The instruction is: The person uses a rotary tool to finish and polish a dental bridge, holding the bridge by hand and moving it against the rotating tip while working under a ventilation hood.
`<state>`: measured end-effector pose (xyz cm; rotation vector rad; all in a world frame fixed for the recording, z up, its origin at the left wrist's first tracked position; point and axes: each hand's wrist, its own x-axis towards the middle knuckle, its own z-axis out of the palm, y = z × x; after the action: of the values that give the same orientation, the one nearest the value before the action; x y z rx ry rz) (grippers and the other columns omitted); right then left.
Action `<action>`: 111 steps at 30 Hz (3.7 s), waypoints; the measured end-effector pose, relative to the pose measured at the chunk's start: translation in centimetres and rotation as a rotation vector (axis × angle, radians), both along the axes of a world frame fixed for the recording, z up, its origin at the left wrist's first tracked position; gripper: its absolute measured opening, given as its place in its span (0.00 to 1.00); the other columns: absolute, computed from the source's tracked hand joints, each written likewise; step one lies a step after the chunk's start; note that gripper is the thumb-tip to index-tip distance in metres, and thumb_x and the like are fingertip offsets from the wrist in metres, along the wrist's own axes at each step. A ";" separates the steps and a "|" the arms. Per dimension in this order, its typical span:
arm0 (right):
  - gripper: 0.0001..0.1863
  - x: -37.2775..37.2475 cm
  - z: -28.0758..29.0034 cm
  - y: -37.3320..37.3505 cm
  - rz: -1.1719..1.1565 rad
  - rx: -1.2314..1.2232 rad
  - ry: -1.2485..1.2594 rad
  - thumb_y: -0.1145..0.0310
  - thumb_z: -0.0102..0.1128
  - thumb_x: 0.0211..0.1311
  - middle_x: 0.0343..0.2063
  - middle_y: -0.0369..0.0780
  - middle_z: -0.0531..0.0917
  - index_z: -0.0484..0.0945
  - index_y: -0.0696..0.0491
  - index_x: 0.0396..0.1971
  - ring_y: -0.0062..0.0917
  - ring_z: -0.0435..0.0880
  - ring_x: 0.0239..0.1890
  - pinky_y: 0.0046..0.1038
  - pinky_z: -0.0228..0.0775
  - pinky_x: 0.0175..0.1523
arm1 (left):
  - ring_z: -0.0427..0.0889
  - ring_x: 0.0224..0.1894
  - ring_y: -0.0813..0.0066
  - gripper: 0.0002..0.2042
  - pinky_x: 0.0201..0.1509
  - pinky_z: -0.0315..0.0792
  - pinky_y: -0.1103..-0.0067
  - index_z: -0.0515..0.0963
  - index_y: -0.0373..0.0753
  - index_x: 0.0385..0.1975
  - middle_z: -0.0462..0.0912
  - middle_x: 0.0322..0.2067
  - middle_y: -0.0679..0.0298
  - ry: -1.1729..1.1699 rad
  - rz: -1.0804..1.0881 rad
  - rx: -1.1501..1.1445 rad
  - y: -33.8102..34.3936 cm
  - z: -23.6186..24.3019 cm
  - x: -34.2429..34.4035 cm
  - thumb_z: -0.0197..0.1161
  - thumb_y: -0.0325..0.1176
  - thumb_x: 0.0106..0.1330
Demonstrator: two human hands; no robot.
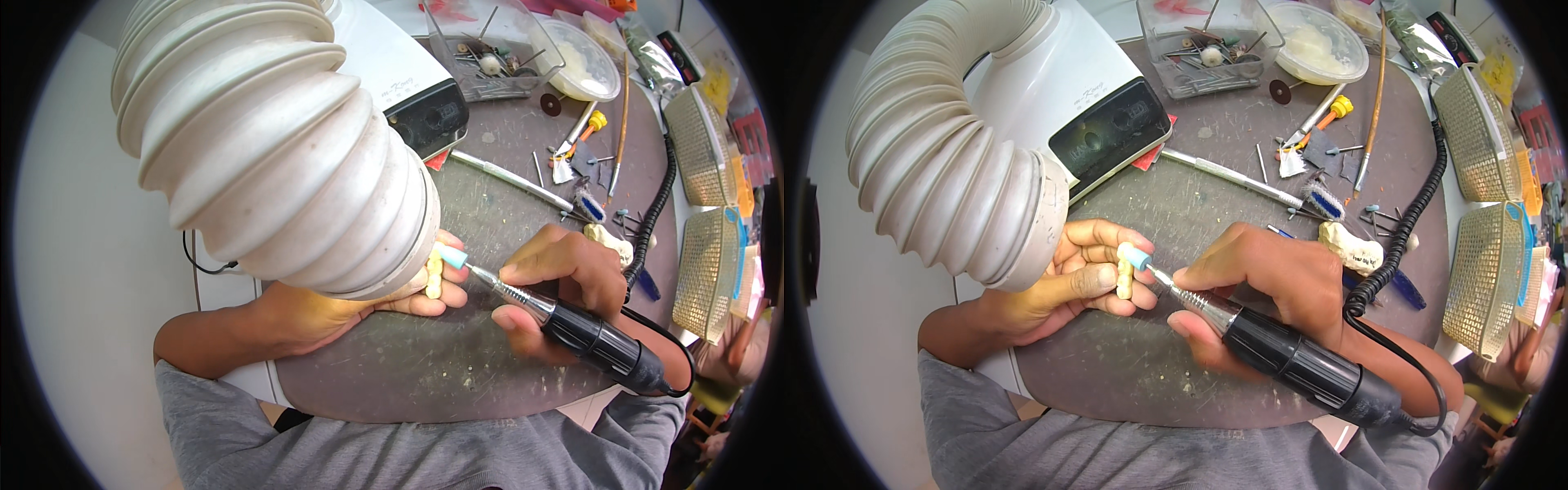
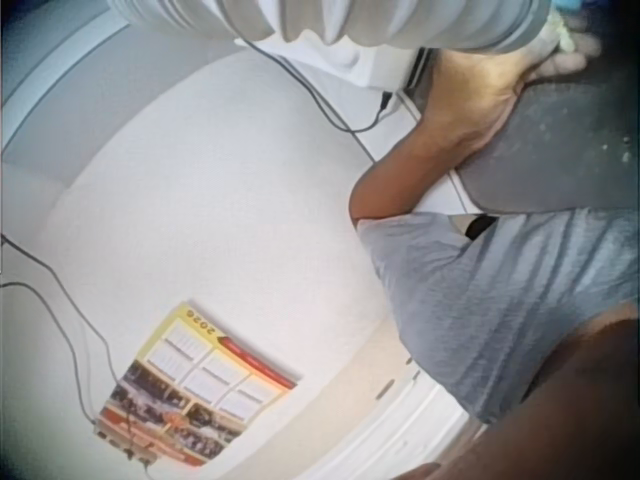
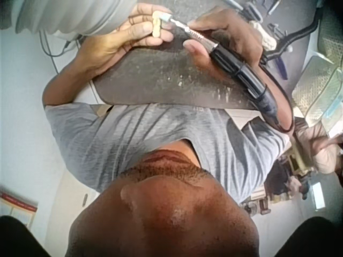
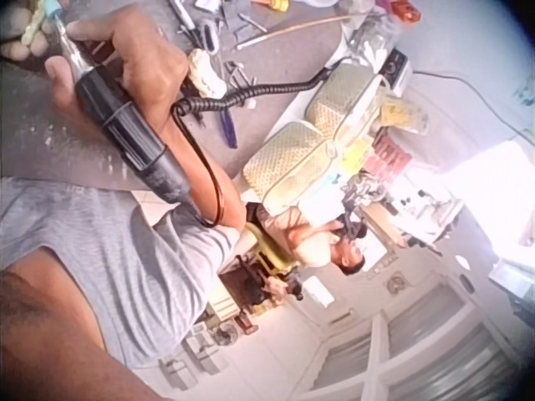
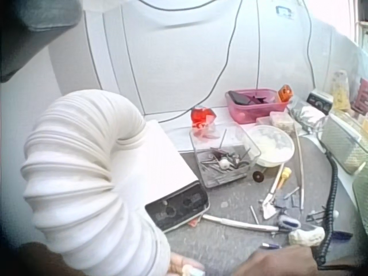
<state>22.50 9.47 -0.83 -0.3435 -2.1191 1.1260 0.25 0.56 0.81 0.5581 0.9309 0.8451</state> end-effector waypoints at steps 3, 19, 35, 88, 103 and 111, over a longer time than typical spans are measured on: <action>0.15 0.3 0.2 0.2 0.024 -0.012 -0.015 0.75 0.72 0.45 0.25 0.42 0.82 0.77 0.60 0.33 0.25 0.83 0.23 0.21 0.74 0.27 | 0.80 0.50 0.68 0.18 0.55 0.77 0.79 0.64 0.30 0.58 0.78 0.47 0.53 -0.036 -0.012 0.005 0.0 -0.2 -0.1 0.52 0.26 0.70; 0.15 0.1 0.1 0.1 0.040 0.000 -0.016 0.74 0.73 0.45 0.26 0.42 0.83 0.79 0.60 0.33 0.26 0.83 0.24 0.21 0.74 0.28 | 0.80 0.50 0.68 0.18 0.55 0.77 0.79 0.63 0.29 0.58 0.77 0.47 0.53 -0.003 0.042 0.040 -0.2 -0.3 -0.1 0.51 0.25 0.70; 0.12 -1.1 -0.7 -1.8 -0.087 -0.269 0.093 0.83 0.68 0.47 0.25 0.38 0.79 0.78 0.58 0.32 0.20 0.81 0.28 0.21 0.73 0.33 | 0.80 0.44 0.72 0.08 0.51 0.75 0.78 0.74 0.33 0.38 0.76 0.40 0.56 0.279 0.266 0.563 -1.4 -2.3 2.8 0.63 0.18 0.60; 0.14 -0.1 -1.2 -0.5 0.019 -0.706 0.070 0.83 0.63 0.56 0.37 0.41 0.78 0.71 0.59 0.41 0.20 0.81 0.41 0.22 0.78 0.46 | 0.82 0.38 0.71 0.10 0.43 0.77 0.79 0.80 0.32 0.33 0.80 0.36 0.54 0.849 0.187 0.928 -0.6 -1.6 3.0 0.65 0.13 0.53; 0.16 0.2 -1.2 0.1 0.092 -0.386 0.025 0.84 0.60 0.57 0.37 0.45 0.78 0.68 0.57 0.44 0.24 0.80 0.39 0.24 0.75 0.43 | 0.83 0.38 0.71 0.07 0.44 0.79 0.78 0.69 0.32 0.41 0.80 0.41 0.50 0.394 0.249 0.309 -0.9 -0.6 3.1 0.57 0.24 0.67; 0.15 0.1 0.3 1.4 0.099 0.008 -0.057 0.66 0.63 0.59 0.32 0.43 0.78 0.76 0.56 0.44 0.24 0.77 0.33 0.25 0.67 0.37 | 0.81 0.42 0.74 0.19 0.48 0.77 0.78 0.66 0.29 0.56 0.80 0.43 0.55 0.254 0.167 0.181 -1.1 0.0 1.5 0.58 0.23 0.66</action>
<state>22.56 10.84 -0.49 -0.2731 -2.2110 1.1762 1.79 -0.57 0.79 0.7648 1.1504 1.0316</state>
